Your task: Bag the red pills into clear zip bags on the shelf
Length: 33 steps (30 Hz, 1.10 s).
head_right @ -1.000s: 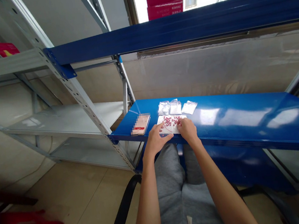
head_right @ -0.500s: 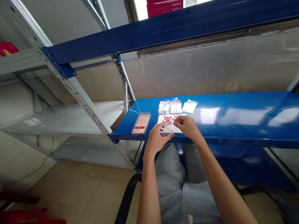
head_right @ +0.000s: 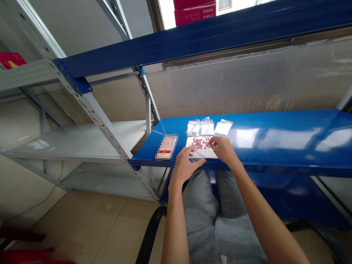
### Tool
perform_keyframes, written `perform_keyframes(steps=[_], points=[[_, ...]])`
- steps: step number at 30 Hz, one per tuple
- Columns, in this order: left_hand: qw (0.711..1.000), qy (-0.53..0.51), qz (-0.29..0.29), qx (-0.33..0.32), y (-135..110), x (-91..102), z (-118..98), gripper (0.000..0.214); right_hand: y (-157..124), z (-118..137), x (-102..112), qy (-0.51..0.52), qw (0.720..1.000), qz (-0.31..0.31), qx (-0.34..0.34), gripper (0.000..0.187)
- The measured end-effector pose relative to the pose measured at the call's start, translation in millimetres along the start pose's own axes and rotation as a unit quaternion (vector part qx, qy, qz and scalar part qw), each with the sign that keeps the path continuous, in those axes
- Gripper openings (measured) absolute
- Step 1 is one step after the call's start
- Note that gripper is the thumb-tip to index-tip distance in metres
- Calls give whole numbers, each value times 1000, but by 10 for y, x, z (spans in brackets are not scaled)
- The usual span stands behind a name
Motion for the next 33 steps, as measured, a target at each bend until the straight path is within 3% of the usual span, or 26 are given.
perform_keyframes(steps=[9, 20, 24, 28, 33], points=[[1000, 2, -1, -13, 4, -36, 11, 62, 119, 7, -336, -92, 995, 10, 30, 20], [999, -8, -11, -38, 6, -41, 37, 65, 116, 80, -418, -131, 990, 19, 46, 24], [999, -15, -10, -43, 17, -60, 43, 65, 106, 99, -318, -85, 995, 9, 48, 21], [999, -18, -7, -38, 24, -67, 41, 65, 33, 113, -131, 38, 998, 30, 46, 21], [999, -8, -10, -40, 37, -45, -8, 63, -219, 407, -48, 140, 973, 117, 143, 25]])
Point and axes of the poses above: each hand's wrist, its own y-axis towards the middle knuckle, its own x-axis out of the back of the hand, z = x × y, the point moved 10 cm from there along y, towards the middle knuckle, and after that the axes turned 9 degrees about -x, right-handed, at the moved point
